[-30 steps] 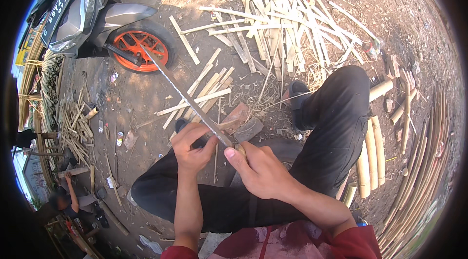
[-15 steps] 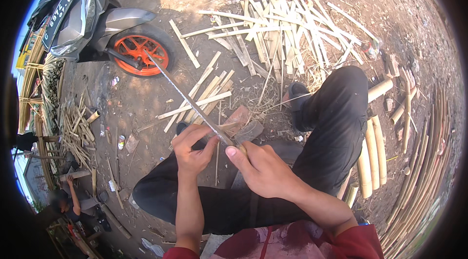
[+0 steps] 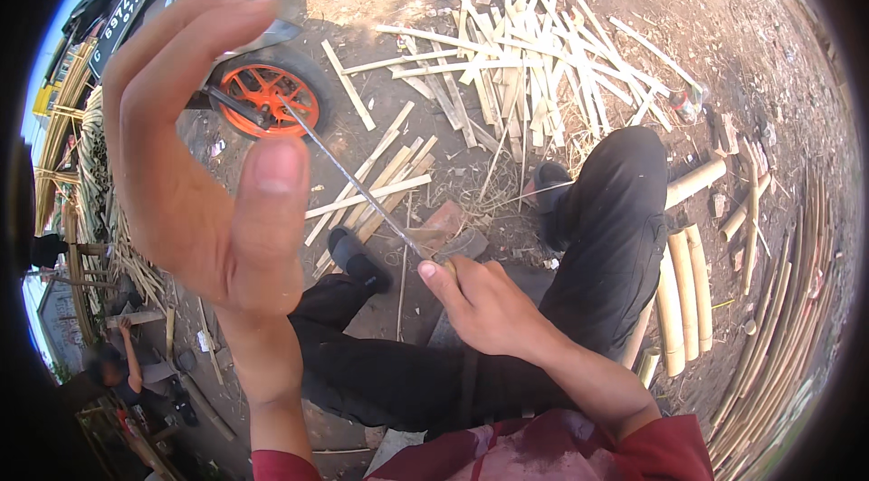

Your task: The person uses a large knife to shave and smooth thin bamboo strips, pulling the blade along the length of the wood while holding the strips by hand.

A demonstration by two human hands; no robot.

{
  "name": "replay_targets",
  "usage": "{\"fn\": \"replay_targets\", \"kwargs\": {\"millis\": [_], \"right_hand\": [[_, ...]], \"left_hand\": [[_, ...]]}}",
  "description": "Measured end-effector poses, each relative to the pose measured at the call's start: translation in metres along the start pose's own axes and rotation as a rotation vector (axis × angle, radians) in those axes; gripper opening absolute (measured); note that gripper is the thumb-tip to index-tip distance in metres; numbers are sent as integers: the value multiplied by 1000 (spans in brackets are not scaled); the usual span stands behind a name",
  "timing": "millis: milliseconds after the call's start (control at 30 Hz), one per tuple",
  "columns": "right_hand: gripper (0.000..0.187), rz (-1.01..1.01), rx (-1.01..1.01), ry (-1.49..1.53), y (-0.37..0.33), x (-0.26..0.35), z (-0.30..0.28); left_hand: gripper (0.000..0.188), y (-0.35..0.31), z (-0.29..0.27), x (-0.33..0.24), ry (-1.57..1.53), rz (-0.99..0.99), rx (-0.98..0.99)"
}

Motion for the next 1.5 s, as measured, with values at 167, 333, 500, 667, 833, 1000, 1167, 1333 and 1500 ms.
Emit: {"fn": "replay_targets", "kwargs": {"millis": [167,333,500,667,833,1000,1167,1333,1500], "right_hand": [[54,-56,12,-116,4,13,14],[60,-3,31,-89,4,5,14],[60,-8,102,-108,5,-8,18],[56,5,42,-82,15,-30,1],[53,-83,163,27,21,-34,-3],[42,-13,196,-187,46,-29,-22],[36,31,132,-275,57,-30,-22],[28,-62,77,-408,65,-31,-11],[27,43,150,-327,67,-48,-6]], "left_hand": [[59,-54,89,12,15,28,461],[70,11,41,-11,92,89,402],[64,-100,130,73,36,-218,547],[48,-44,103,60,33,-86,473],[22,-98,128,88,43,-216,667],[14,-94,113,34,-336,-55,306],[26,-108,141,22,-274,-68,277],[28,-111,134,30,-274,-44,183],[24,-108,135,28,-294,-40,207]]}}
Point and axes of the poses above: each hand's wrist, its own y-axis towards the middle knuckle, its own z-axis out of the palm, x = y × z, the point moved 7 cm from there along y, towards the middle knuckle, and after that the axes turned 4 degrees about -z, right-handed, at the moved point
